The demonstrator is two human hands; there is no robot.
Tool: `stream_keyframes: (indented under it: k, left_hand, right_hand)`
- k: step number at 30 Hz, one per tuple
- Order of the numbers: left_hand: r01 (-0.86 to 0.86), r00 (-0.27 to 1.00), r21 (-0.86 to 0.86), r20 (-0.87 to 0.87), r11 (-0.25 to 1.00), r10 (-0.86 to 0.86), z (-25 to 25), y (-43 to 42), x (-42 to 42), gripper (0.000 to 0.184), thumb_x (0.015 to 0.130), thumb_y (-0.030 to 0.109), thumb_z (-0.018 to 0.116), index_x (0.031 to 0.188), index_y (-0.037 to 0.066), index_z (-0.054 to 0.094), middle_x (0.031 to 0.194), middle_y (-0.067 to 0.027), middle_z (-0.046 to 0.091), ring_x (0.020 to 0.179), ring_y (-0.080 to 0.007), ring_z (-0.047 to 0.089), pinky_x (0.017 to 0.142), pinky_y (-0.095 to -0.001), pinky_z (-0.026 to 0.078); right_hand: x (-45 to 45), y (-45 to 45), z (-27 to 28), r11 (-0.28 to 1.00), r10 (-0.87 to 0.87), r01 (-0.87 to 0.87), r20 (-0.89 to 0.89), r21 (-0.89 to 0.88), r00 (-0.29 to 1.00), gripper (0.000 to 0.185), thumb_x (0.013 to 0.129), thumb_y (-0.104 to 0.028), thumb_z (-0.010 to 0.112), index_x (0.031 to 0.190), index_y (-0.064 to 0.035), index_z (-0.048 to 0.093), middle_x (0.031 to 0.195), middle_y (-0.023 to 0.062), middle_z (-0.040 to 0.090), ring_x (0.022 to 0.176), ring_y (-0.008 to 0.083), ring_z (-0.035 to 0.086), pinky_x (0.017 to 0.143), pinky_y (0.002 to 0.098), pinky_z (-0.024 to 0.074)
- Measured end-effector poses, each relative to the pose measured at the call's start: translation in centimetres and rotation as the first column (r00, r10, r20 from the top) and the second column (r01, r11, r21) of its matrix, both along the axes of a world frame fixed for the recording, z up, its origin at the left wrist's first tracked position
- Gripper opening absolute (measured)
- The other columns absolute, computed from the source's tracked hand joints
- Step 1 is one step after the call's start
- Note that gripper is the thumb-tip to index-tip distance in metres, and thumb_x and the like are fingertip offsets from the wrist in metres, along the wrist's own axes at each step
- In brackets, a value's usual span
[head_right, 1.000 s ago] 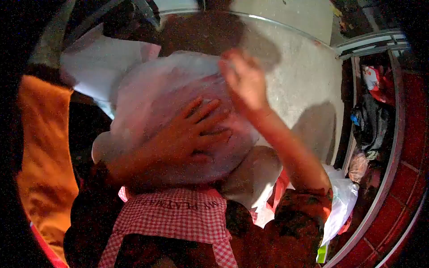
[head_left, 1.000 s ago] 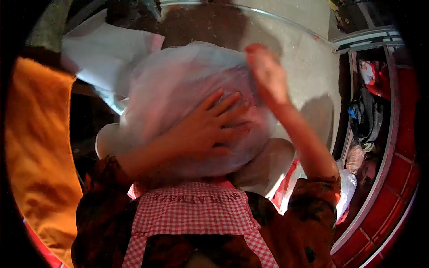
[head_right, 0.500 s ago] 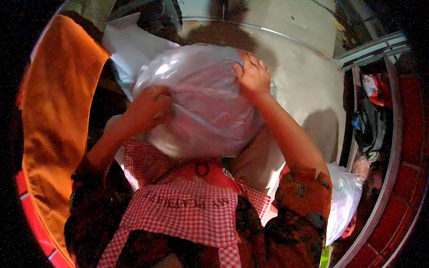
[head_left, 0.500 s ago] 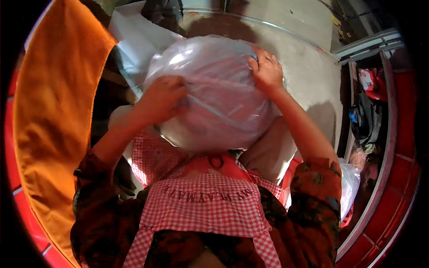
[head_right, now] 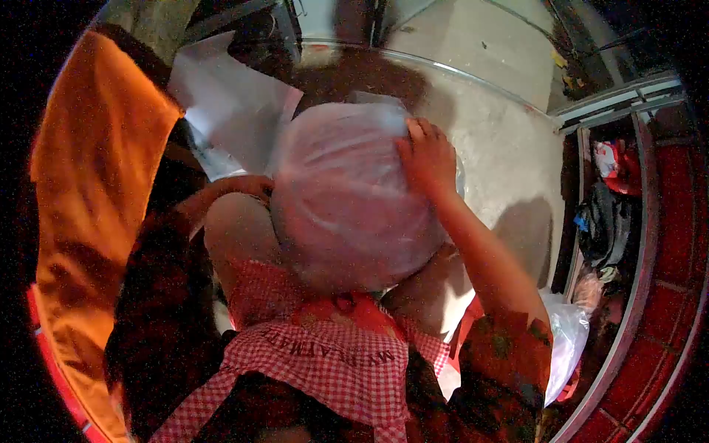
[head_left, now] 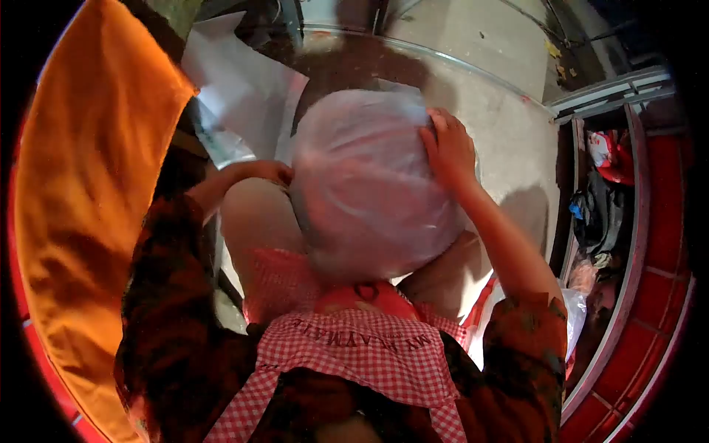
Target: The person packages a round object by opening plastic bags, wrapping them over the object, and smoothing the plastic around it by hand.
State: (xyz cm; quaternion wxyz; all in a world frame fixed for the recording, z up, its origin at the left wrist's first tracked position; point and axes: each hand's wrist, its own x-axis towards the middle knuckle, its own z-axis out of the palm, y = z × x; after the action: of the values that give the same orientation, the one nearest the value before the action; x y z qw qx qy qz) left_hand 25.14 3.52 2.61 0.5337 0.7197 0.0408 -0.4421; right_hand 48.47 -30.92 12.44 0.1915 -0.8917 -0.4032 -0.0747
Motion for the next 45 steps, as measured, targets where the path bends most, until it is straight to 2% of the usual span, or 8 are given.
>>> stream_keyframes:
  k: [11,18,24,32,35,38,42,45]
  left_hand:
    - [-0.486,0.858,-0.525,-0.133,0.699,0.496,4.0,2.0,-0.8,0.027,0.087,0.016,0.066,0.108,0.0,0.063,0.103,-0.0098,0.067,0.097,-0.0199,0.064,0.09,-0.038,0.051]
    - [-0.52,0.687,-0.239,0.453,0.82,0.568,9.6,-1.8,5.3,0.045,0.091,0.024,0.063,0.132,0.006,0.056,0.135,-0.0091,0.052,0.106,-0.0192,0.058,0.086,-0.0341,0.05]
    - [-0.423,0.867,-0.078,0.255,0.903,0.428,-5.0,0.9,11.0,0.053,0.095,0.043,0.056,0.138,0.013,0.05,0.118,-0.0073,0.059,0.088,-0.0155,0.055,0.073,-0.0323,0.049]
    - [-0.347,0.936,0.172,0.12,0.922,0.33,-9.4,2.1,6.5,0.044,0.092,0.04,0.059,0.125,0.011,0.056,0.103,-0.0074,0.063,0.082,-0.0179,0.059,0.073,-0.0309,0.05]
    - [-0.579,0.812,0.285,0.121,0.764,0.57,-7.7,3.2,3.1,0.041,0.091,0.039,0.06,0.12,0.01,0.059,0.097,-0.0074,0.064,0.08,-0.0188,0.06,0.073,-0.0303,0.051]
    - [-0.859,0.509,-0.029,0.056,0.511,0.859,-4.4,4.4,1.5,0.028,0.091,0.034,0.061,0.106,0.009,0.062,0.091,-0.0049,0.063,0.076,-0.0152,0.059,0.073,-0.0278,0.049]
    - [-0.752,0.455,-0.152,0.583,0.641,0.672,10.1,0.0,4.1,0.031,0.096,0.021,0.058,0.121,0.004,0.058,0.103,-0.0041,0.064,0.091,-0.0137,0.059,0.084,-0.0277,0.047]
    - [-0.515,0.467,0.238,0.883,0.824,0.037,16.4,-8.1,5.2,0.044,0.094,0.018,0.061,0.134,0.006,0.051,0.135,-0.0139,0.053,0.127,-0.0232,0.049,0.106,-0.0343,0.038]
  right_hand:
    - [-1.1,0.8,1.4,0.999,0.032,-0.035,-0.08,-0.028,0.996,0.044,0.093,-0.03,0.055,0.131,-0.0077,0.051,0.136,0.0159,0.051,0.125,0.0366,0.046,0.105,0.0453,0.0365]
    - [-1.1,0.9,1.4,0.997,0.018,-0.024,-0.097,-0.066,0.995,0.047,0.093,-0.03,0.054,0.135,-0.0091,0.049,0.138,0.0157,0.05,0.127,0.0358,0.045,0.107,0.0456,0.0338]
    - [-0.7,0.9,1.2,0.998,0.025,-0.032,-0.121,-0.059,0.992,0.047,0.093,-0.029,0.055,0.135,-0.0097,0.049,0.139,0.0152,0.049,0.128,0.0357,0.044,0.107,0.0458,0.0339]
    - [-0.6,0.8,1.1,0.999,0.02,-0.024,-0.097,-0.036,0.995,0.047,0.091,-0.029,0.056,0.134,-0.0094,0.051,0.138,0.0155,0.05,0.125,0.036,0.046,0.105,0.0462,0.0359]
    - [-0.7,0.2,0.8,1.0,0.002,-0.004,-0.055,-0.029,0.998,0.047,0.091,-0.031,0.056,0.132,-0.0091,0.052,0.135,0.0156,0.052,0.122,0.0355,0.049,0.101,0.0465,0.0389]
    - [-0.5,-0.2,0.5,0.999,0.038,-0.039,0.015,0.031,0.999,0.046,0.091,-0.034,0.057,0.13,-0.0084,0.053,0.132,0.0149,0.055,0.117,0.0343,0.053,0.096,0.0478,0.0431]
    - [-0.6,-0.5,-0.3,0.998,0.028,-0.031,0.052,0.062,0.998,0.044,0.091,-0.037,0.057,0.127,-0.0108,0.055,0.129,0.0128,0.058,0.112,0.033,0.056,0.09,0.049,0.0461]
    - [-0.3,-0.5,-0.5,0.997,0.01,-0.013,0.048,0.07,0.999,0.042,0.092,-0.037,0.056,0.126,-0.0132,0.056,0.128,0.0115,0.059,0.112,0.0327,0.056,0.089,0.0498,0.0466]
